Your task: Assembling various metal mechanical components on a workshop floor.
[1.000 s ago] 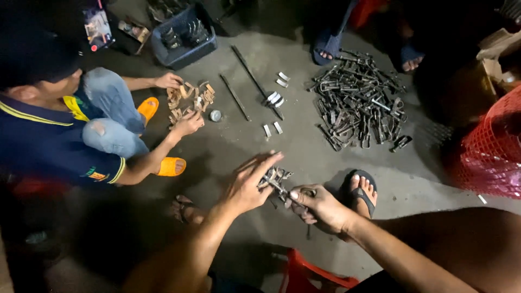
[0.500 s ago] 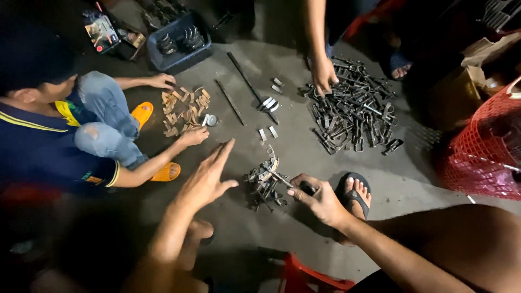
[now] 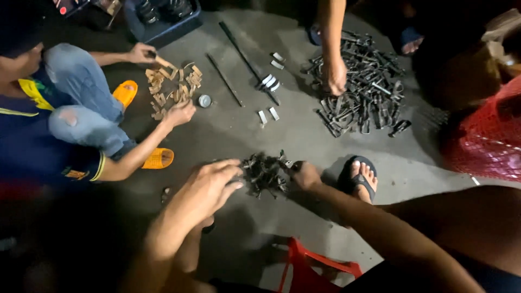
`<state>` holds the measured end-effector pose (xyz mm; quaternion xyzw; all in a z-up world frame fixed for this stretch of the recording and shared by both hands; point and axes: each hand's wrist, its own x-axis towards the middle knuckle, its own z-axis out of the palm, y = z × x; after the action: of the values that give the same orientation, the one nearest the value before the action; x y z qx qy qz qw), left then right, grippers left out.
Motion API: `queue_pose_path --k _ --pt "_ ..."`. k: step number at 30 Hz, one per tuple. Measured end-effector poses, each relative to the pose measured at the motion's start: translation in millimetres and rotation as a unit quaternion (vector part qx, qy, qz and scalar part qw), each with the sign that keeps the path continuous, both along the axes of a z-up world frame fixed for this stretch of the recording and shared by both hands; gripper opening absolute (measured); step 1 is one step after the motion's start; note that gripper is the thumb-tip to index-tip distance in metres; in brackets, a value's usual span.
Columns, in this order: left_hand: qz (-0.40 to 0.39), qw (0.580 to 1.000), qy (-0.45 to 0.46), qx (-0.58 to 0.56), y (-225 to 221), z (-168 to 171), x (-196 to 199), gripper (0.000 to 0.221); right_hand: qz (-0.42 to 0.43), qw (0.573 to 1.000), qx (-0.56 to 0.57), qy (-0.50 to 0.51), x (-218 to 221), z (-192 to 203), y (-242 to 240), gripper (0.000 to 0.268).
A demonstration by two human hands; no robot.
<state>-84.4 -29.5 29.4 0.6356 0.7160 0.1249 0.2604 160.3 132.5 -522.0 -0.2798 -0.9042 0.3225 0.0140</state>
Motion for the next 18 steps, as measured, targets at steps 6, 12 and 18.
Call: queue_pose_path --k 6,12,18 --pt "-0.028 0.994 -0.021 0.107 -5.3 -7.3 2.4 0.010 -0.186 0.949 -0.177 -0.182 -86.6 -42.4 -58.5 0.022" --pt "-0.087 0.995 -0.057 -0.007 -6.3 -32.9 -1.8 0.021 0.344 0.904 0.001 -0.253 -71.8 136.4 -59.4 0.028" --pt "-0.067 0.994 -0.078 -0.040 -52.8 -144.0 0.4 0.037 0.475 0.868 0.057 -0.133 -11.4 116.7 132.7 0.029"
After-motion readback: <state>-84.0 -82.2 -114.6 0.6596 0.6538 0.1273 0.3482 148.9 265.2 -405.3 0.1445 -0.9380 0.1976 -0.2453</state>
